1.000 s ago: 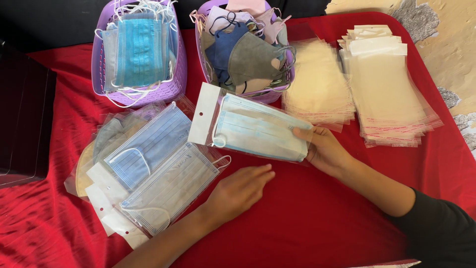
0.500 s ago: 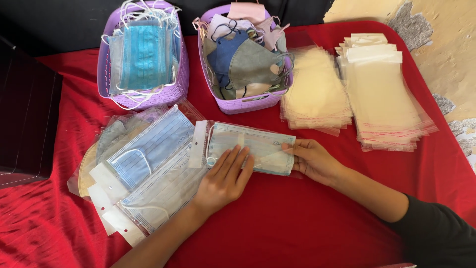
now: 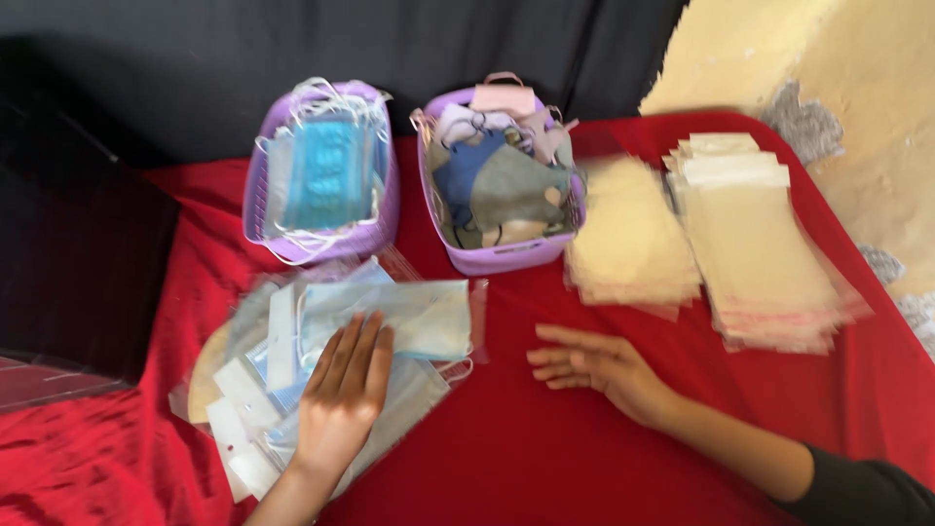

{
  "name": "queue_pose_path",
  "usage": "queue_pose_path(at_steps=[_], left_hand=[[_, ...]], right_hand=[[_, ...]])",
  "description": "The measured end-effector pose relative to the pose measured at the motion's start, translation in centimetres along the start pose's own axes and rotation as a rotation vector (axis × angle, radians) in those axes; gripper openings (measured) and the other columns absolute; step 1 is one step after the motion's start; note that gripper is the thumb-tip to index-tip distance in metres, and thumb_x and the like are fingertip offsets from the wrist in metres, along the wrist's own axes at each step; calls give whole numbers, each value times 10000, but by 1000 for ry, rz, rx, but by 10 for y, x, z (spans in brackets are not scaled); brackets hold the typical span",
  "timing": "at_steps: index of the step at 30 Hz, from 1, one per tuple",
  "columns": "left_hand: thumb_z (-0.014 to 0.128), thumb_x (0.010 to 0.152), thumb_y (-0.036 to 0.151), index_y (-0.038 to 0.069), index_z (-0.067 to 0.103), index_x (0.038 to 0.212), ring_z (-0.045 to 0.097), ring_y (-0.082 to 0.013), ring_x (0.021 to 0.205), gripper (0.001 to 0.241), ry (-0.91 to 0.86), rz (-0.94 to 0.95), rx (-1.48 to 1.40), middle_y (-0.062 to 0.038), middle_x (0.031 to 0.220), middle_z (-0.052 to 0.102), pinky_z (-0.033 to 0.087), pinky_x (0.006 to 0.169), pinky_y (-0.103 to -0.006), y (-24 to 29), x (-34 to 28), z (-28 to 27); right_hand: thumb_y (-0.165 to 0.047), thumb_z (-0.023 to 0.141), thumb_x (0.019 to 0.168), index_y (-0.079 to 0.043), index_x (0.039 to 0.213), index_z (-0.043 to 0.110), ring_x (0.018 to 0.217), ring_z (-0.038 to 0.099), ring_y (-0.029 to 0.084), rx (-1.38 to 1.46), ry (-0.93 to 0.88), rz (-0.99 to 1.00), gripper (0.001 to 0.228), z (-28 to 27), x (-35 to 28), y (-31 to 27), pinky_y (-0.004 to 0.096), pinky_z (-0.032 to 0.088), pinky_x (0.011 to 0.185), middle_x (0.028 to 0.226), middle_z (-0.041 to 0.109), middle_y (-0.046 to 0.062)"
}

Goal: Packing individual surgical masks into plastic sleeves for retail or distribution.

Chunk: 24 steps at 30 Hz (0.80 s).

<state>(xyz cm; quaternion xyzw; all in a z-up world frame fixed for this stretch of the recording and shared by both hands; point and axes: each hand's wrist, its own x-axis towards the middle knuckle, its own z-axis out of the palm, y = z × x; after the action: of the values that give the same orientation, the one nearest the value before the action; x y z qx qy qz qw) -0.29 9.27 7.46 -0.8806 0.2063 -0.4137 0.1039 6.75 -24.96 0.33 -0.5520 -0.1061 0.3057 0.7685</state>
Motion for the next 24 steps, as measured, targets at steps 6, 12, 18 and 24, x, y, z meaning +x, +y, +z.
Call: queue_pose_path(at_steps=[6,12,18,24], left_hand=[[573,909,-83,43,656,1207,666,-288,1237,334,-168,-118,-107,-120,1304,695,535,1040,-405,-12,-65,29],[647,872,170,120,706,1046,720,-194,1038,190,-176,-275,-315,-7,1077,758,576,882,-350,-13,-74,34],[745,812,613,189,691,1098,739,-156,1010,514,-438,-369,-408,65,1128,744,636,735,-400,-32,-80,26],[566,931,482,343,739,1149,457,-60,270,311,-826,-724,-591,62,757,845,506,319,-280,-81,23,-4]], right_hand=[[-248,572,1021,-95,1497,501,1507,385,299,-996,-213,-421,505,22,-10,-11,501,205,1229,1570,514,81],[-544,501,1076,-130,1637,282,1540,132,380,-1560,-440,-480,732,31,-11,4,614,-30,1157,1694,245,135],[-951,375,920,-323,1650,235,1604,191,203,-2264,-88,-1036,973,24,-5,22,478,94,1318,1697,267,-82],[-996,321,890,-276,1663,133,1612,106,249,-2355,-91,-1074,1073,23,0,22,495,50,1316,1711,163,-24]])
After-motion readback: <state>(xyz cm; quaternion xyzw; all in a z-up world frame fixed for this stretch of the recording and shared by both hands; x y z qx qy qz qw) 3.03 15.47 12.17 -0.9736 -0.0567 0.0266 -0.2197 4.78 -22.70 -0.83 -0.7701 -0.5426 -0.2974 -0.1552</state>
